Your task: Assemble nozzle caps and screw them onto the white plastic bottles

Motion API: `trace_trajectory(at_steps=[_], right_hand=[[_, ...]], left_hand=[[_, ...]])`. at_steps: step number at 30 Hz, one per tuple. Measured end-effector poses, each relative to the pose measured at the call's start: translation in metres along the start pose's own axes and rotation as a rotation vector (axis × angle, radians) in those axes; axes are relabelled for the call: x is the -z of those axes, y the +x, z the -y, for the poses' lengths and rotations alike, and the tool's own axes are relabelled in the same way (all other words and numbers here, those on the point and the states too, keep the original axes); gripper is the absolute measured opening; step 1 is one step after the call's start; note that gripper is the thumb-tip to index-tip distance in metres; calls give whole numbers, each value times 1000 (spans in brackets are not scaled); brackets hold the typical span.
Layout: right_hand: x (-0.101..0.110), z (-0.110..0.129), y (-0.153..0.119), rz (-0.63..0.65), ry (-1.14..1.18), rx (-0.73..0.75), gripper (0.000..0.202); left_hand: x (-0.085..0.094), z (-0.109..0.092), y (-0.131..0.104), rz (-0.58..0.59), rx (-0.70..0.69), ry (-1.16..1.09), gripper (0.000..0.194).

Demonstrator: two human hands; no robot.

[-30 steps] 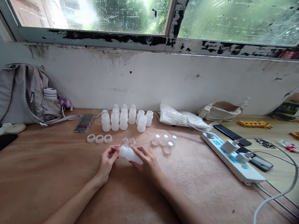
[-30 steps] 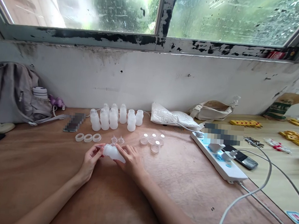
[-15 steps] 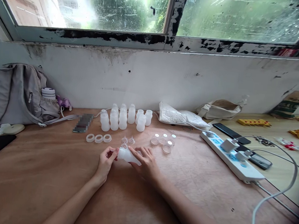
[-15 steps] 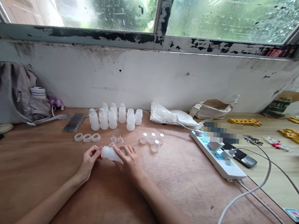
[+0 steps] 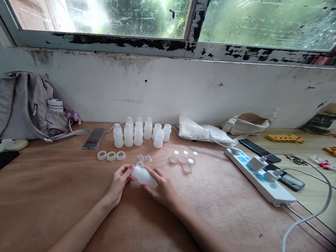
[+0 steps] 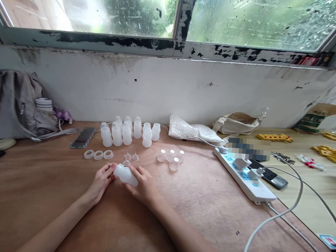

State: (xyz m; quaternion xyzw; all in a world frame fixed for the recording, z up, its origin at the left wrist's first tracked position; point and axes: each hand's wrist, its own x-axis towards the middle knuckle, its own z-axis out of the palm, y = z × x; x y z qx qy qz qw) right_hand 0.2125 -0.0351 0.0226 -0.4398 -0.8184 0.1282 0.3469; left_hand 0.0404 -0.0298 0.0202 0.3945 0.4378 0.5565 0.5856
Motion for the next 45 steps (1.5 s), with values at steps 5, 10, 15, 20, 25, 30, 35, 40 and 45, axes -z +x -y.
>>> trace_trajectory(at_steps=[5, 10, 15, 20, 25, 30, 35, 40, 45], right_hand=[[0, -5, 0, 7, -45, 0, 52], [0, -5, 0, -10, -30, -1, 52], [0, -5, 1, 8, 32, -38, 50], [5, 1, 3, 104, 299, -124, 43], [2, 10, 0, 49, 126, -150, 49], [6, 14, 2, 139, 380, -217, 38], [9, 16, 6, 329, 704, -400, 37], [-4, 17, -2, 132, 422, -234, 35], [-17, 19, -9, -37, 162, -24, 52]], left_hand=[[4, -2, 4, 39, -30, 12, 24], [1, -4, 1, 59, -6, -58, 30], [0, -6, -1, 69, 21, 97, 32], [-2, -14, -4, 150, -17, -13, 32], [-7, -5, -7, 78, 55, -23, 44], [-7, -3, -7, 61, 14, -8, 35], [-6, -10, -9, 195, 37, -144, 33], [-9, -7, -9, 189, 122, -212, 36], [-17, -4, -15, 122, 52, -109, 27]])
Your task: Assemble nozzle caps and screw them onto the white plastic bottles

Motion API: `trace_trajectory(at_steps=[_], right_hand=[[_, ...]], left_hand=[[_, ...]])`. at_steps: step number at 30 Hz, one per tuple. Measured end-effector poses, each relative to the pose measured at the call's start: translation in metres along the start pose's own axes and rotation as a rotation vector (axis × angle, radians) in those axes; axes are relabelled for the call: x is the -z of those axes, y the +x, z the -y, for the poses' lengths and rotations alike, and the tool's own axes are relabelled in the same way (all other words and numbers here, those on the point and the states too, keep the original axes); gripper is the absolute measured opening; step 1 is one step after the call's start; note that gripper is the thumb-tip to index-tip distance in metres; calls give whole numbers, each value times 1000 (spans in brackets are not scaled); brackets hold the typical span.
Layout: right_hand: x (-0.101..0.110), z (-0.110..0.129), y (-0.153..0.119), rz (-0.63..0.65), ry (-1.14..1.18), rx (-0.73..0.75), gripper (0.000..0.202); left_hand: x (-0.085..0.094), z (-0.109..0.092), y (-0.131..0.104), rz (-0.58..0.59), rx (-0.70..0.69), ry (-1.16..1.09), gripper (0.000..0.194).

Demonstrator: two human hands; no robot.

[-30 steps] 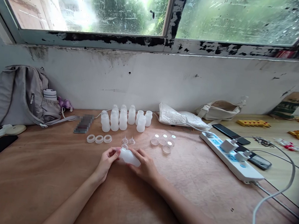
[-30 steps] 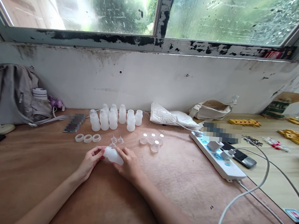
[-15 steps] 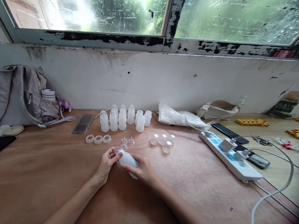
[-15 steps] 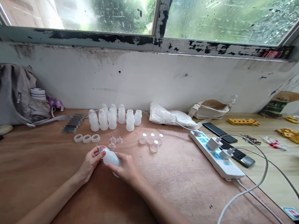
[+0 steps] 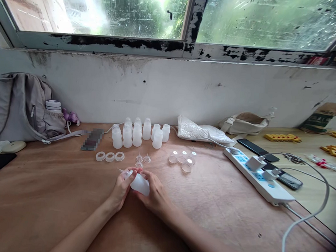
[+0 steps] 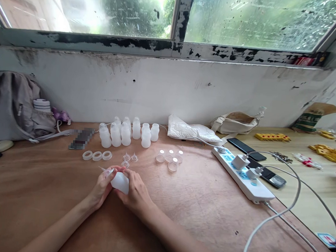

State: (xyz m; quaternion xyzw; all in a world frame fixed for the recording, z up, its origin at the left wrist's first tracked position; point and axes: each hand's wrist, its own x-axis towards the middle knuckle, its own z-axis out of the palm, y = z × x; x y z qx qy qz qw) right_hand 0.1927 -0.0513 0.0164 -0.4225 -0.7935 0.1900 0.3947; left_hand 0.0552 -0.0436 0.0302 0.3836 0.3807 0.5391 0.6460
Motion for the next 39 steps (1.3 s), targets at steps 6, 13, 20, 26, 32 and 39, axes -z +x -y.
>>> trace_trajectory(at_steps=[6, 13, 20, 26, 32, 39], right_hand=[[0, 9, 2, 109, -25, -89, 42], [18, 25, 11, 410, 573, -420, 23], [20, 27, 11, 495, 911, -627, 22], [14, 26, 9, 526, 953, -662, 25], [8, 19, 12, 240, 878, -535, 37], [9, -6, 17, 180, 664, -418, 47]], left_hand=[[-3, -2, -7, -39, -132, 137, 15], [-3, -13, -13, 61, -220, 192, 10], [-4, -14, -15, 80, -205, 156, 12], [-5, -14, -13, 45, -143, 90, 14], [-1, -7, -1, 4, -78, -34, 42], [-1, 4, 1, 63, 8, 125, 37]])
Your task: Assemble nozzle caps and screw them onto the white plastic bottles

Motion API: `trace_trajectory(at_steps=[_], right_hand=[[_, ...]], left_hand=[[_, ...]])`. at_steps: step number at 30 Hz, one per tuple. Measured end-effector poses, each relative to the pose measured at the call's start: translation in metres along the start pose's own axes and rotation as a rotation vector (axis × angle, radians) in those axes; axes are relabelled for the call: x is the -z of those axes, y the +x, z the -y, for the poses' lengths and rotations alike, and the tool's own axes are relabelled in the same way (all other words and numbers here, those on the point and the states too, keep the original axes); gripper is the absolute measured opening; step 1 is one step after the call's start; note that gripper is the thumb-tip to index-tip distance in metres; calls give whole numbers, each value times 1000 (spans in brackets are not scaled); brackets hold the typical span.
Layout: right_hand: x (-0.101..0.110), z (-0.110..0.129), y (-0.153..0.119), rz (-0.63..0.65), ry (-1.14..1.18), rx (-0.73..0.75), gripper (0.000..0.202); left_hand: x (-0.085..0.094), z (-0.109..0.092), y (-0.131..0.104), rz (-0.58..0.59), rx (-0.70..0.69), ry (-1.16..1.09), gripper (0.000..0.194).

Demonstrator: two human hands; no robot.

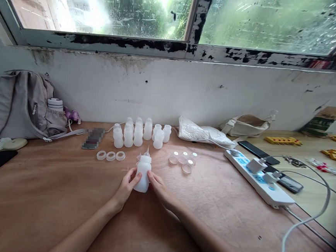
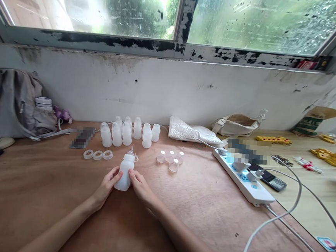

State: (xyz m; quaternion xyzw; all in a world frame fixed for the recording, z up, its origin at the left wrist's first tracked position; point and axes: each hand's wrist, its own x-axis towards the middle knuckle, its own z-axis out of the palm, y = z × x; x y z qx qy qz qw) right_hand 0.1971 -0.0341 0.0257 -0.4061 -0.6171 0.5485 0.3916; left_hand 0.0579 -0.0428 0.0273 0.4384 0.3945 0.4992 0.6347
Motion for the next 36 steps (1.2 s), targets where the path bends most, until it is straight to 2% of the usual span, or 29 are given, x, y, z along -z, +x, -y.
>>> trace_trajectory(at_steps=[2, 4, 6, 8, 11, 13, 16, 19, 21, 25, 27, 31, 36], right_hand=[[7, -2, 2, -42, -206, 60, 44], [18, -1, 4, -142, -413, 145, 35], [35, 1, 7, -316, -610, 225, 28], [57, 3, 11, -563, -813, 277, 25], [91, 5, 15, -830, -1023, 156, 25], [108, 5, 15, -897, -1086, 0, 26], [123, 3, 12, -836, -1103, -213, 26], [127, 3, 10, -717, -1009, -311, 21], [125, 6, 10, -665, -811, -260, 21], [106, 15, 14, -520, -167, -73, 37], [93, 16, 16, -488, 7, -37, 41], [73, 13, 17, -437, 41, -2, 40], [64, 8, 16, -372, -44, 31, 38]], left_hand=[[0, -1, 0, -44, 7, 9, 39], [2, -2, -1, -95, 27, 7, 42], [3, -2, -1, -126, 52, 5, 43], [4, -2, -1, -130, 77, 1, 41], [4, -2, -1, -123, 118, -19, 42], [4, -2, -2, -121, 139, -29, 44], [4, -4, -2, -110, 141, -34, 45], [4, -4, -2, -117, 119, -34, 42], [4, -4, -2, -135, 101, -25, 41], [4, -6, -2, -148, 75, -17, 40], [4, -8, -2, -146, 79, -12, 38], [3, -10, -3, -122, 71, 23, 32], [2, -9, -3, -105, 56, 39, 28]])
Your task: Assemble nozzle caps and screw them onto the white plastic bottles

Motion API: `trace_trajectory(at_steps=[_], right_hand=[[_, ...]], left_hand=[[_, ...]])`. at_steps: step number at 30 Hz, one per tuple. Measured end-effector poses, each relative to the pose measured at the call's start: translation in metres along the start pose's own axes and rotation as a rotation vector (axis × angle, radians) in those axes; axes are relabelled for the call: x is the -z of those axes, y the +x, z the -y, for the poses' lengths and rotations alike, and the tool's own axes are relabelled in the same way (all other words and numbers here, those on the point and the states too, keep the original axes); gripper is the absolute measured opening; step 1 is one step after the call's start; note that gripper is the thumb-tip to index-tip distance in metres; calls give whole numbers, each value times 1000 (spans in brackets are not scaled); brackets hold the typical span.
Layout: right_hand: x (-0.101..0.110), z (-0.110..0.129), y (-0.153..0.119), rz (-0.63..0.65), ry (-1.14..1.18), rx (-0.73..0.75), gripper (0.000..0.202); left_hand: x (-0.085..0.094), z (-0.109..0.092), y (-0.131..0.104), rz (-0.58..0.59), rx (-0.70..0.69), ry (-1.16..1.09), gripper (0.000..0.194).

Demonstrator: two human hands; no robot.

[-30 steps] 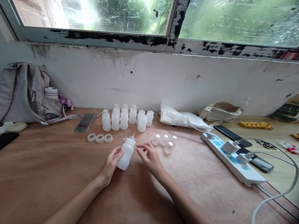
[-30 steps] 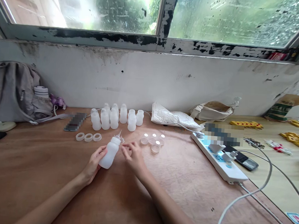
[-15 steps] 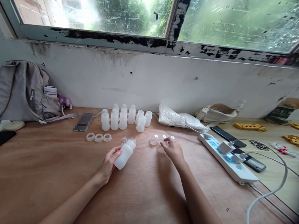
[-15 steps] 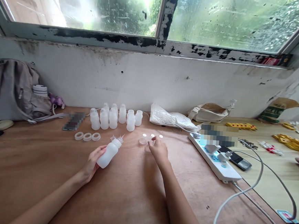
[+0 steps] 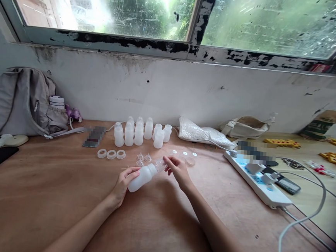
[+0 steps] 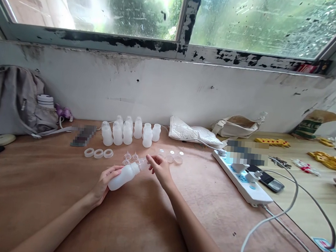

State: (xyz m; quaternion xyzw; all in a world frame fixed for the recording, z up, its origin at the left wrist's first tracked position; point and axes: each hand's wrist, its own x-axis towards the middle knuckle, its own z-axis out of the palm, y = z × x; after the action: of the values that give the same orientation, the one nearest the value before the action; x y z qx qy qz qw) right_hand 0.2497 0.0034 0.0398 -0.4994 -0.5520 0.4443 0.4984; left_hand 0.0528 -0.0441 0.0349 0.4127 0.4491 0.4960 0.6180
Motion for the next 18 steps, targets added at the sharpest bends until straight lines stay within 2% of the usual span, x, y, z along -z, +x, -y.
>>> trace_trajectory(at_steps=[4, 10, 15, 18], right_hand=[[-3, -3, -3, 14, -76, 23, 38], [-7, -5, -6, -40, -268, 43, 43], [-8, -6, -8, -1, -252, 9, 41], [-9, -7, -9, -4, -228, 54, 40]], left_hand=[[1, 3, 1, -9, -22, 10, 29], [3, 5, 2, 24, -30, 51, 27], [3, 5, 1, 17, -27, 59, 27], [4, 5, 2, 22, 9, 35, 27]])
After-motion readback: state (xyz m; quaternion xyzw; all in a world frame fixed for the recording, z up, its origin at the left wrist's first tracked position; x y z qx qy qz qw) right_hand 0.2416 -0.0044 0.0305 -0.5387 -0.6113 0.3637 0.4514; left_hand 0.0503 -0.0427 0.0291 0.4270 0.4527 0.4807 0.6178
